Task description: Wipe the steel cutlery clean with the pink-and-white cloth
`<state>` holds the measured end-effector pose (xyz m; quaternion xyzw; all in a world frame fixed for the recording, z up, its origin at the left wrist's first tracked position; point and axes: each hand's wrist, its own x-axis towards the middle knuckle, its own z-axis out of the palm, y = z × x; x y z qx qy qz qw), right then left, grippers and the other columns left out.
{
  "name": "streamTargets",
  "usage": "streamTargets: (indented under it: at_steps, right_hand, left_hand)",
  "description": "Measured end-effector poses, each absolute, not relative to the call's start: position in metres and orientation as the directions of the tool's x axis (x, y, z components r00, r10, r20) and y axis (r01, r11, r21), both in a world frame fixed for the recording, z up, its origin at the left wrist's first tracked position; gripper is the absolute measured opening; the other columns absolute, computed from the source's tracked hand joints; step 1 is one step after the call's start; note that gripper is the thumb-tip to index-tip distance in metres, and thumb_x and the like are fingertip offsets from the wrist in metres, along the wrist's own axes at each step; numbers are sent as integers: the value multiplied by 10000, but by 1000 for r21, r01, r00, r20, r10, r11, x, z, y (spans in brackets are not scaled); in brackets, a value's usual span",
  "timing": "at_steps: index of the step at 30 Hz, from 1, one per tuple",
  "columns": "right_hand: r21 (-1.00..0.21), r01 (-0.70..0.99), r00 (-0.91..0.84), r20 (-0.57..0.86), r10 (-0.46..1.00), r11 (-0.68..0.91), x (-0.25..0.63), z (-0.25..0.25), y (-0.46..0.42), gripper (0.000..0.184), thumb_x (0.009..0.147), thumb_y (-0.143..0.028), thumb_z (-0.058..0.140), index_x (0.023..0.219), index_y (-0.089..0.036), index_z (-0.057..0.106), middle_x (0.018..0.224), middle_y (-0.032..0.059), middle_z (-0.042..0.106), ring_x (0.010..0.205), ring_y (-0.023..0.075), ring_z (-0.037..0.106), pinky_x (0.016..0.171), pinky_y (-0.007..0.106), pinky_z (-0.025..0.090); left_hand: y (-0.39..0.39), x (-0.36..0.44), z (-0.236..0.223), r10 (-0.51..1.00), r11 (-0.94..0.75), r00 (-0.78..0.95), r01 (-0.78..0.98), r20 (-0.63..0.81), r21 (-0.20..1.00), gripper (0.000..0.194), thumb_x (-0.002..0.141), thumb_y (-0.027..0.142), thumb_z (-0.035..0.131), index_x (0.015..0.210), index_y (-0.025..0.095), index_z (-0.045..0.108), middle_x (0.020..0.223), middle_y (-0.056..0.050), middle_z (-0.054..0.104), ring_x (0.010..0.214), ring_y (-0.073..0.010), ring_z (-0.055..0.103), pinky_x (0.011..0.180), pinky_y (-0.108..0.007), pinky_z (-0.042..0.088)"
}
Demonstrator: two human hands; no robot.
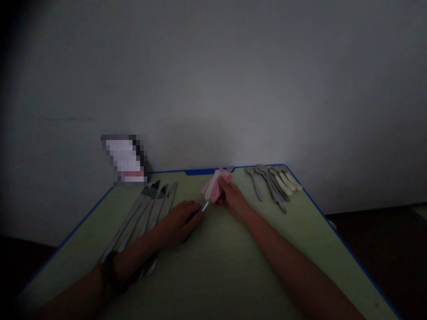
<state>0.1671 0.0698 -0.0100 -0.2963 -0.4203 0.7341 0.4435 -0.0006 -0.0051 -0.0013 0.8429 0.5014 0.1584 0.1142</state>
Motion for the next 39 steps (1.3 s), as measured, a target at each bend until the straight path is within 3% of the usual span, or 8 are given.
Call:
streamTargets:
  at_steps: [15,25,39]
  right_hand:
    - [-860,-430,-424,-77,903,-275,167,-16,72,396,687,-544,620,649,-163,520,472,-43,506,373,65,404,354,202,307]
    - [-728,-600,-308,-175,935,-333,168,-5,73,339,736,-511,594,712,-183,513,479,-41,523,380,80,433,358,200,340]
    - [-766,-553,-369,-128,921,-328,168,-12,76,319,759,-514,566,780,-199,519,529,-40,537,404,91,459,365,210,359]
  left_hand:
    - [-5,-2,-3,879,-474,453,806,146,354,302,928,335,306,771,168,504,743,-36,529,719,-164,486,694,-294,378]
    - [-5,-2,-3,880,-474,456,821,136,319,232,884,314,379,739,174,493,708,-27,511,682,-162,471,650,-284,365]
    - [-5,0,-3,883,-469,453,828,126,309,214,869,296,388,725,176,492,707,-26,518,687,-161,475,654,-284,365]
